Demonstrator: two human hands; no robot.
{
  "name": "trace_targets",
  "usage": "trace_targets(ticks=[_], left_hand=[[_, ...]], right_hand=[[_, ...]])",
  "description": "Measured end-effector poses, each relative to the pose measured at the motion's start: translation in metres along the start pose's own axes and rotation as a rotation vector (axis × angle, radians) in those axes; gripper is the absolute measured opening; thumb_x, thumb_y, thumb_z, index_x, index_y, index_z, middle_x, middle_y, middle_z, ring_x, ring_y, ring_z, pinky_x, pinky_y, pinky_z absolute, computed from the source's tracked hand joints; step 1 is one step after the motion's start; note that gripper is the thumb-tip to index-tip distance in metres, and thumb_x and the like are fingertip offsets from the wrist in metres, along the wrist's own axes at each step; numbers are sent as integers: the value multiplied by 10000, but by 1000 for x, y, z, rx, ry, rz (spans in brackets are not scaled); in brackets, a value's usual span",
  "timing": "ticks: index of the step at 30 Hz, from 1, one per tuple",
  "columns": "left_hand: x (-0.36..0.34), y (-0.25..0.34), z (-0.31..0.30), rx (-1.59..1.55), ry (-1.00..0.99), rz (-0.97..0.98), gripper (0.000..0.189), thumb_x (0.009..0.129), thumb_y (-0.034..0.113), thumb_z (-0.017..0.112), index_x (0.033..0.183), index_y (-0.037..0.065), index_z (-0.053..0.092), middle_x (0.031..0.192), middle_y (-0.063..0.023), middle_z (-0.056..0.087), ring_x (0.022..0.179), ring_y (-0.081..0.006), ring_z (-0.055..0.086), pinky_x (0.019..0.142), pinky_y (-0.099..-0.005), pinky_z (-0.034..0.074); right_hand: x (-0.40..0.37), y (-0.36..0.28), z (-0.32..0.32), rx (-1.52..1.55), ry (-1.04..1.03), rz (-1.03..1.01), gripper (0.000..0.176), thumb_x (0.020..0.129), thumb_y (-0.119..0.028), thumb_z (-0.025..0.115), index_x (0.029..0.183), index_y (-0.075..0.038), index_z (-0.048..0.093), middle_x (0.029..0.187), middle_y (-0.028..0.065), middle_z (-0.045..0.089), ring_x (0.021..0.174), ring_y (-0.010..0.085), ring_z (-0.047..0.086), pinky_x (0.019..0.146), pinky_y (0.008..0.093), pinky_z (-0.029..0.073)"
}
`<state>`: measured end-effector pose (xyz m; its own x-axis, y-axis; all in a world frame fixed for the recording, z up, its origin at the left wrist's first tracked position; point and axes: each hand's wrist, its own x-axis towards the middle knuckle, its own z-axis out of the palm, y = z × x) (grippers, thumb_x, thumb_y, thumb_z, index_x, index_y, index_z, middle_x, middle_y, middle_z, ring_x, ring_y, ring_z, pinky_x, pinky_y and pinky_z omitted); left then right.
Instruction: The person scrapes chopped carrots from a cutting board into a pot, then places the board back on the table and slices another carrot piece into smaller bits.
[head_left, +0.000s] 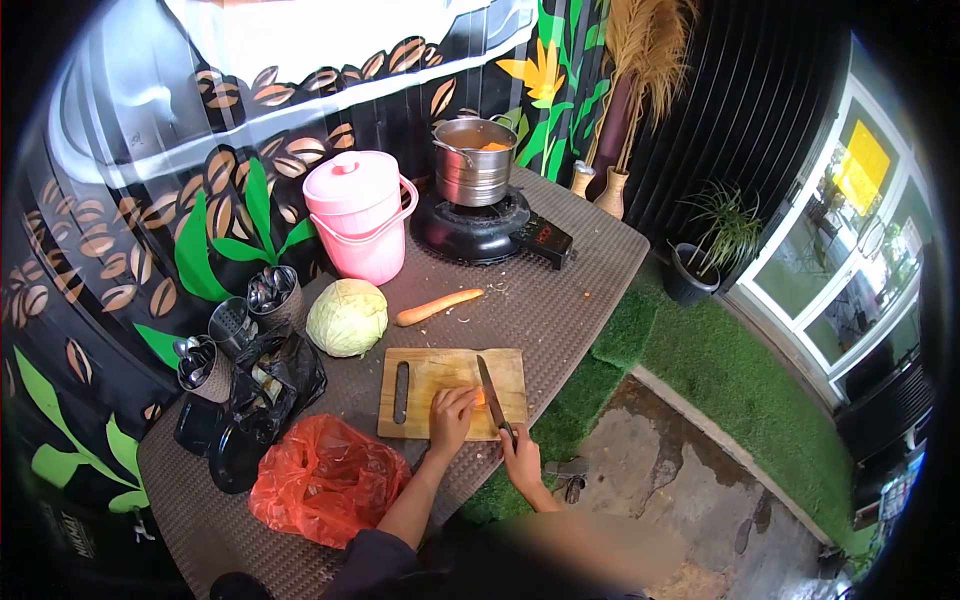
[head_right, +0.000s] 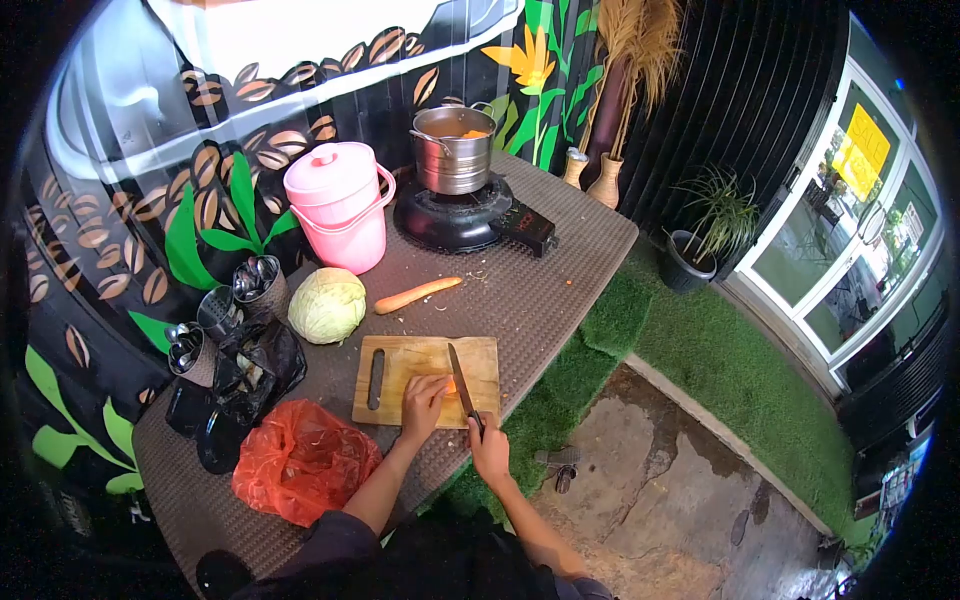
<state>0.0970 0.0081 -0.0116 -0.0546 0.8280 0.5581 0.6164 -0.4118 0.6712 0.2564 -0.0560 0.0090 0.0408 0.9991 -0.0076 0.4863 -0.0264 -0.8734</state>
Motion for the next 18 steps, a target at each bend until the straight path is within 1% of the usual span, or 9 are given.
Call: trace_targets(ticks=[3,5,6,8,9,10,12,13,18], left_hand=[[1,0,-1,-26,-8,-1,241,793,50,677,1028,81,722,991,-76,672,951,-265,580,842,-369,474],[1,-2,0,-61,-18,-9,236,785,65,687,1015,98,730,987,-64,672,951,-260,576,843,-369,470],[1,-3,0,-92,-27,-13,243,772,70,697,1010,103,734,978,-66,672,948,-259,576,836,-369,473],[-2,-6,-2,-126,-33,-20,250,760,74,706,1006,108,738,970,-67,673,944,-258,576,830,-368,476],[-1,-8,-3,-140,-75,-55,279,758,93,712,1037,113,729,983,-68,669,954,-262,571,846,-372,469],[1,-11,-5,-153,-113,-87,311,756,111,718,1067,118,720,995,-68,665,964,-266,566,862,-377,461],[2,-12,-4,-131,-123,-61,338,760,131,720,1097,124,705,1016,-67,660,980,-272,560,882,-381,449],[2,-12,-5,-111,-148,-39,366,763,151,721,1128,129,691,1037,-66,654,996,-277,554,901,-385,437],[4,-19,-6,-144,-182,-15,388,766,178,725,1149,138,676,1066,-76,643,1011,-291,556,913,-387,425]], right_hand=[[-3,2,1,38,66,-43,226,963,-235,519,976,-10,527,610,122,620,561,314,630,536,418,476],[-6,-6,-6,140,17,118,200,958,-195,502,953,6,509,616,134,619,577,311,636,548,414,478],[-6,-2,-6,136,22,121,200,958,-195,502,953,6,509,616,134,619,577,311,636,548,414,478],[-2,13,2,110,75,-51,145,962,-144,492,916,-7,494,617,100,628,418,182,551,415,313,425],[-1,15,3,99,45,-22,132,923,-131,523,924,-3,492,611,120,616,462,234,584,452,355,445],[0,17,4,96,42,-33,132,923,-131,523,924,-3,492,611,120,616,462,234,584,452,355,445],[3,15,10,-88,150,-169,160,866,-112,552,948,6,481,625,149,608,546,307,623,514,402,468],[5,13,11,-36,119,-87,212,823,-88,557,991,4,468,647,183,601,621,351,643,573,433,480],[13,1,12,-2,184,-135,229,832,-63,526,1043,-21,450,710,230,590,631,389,630,576,450,477]])
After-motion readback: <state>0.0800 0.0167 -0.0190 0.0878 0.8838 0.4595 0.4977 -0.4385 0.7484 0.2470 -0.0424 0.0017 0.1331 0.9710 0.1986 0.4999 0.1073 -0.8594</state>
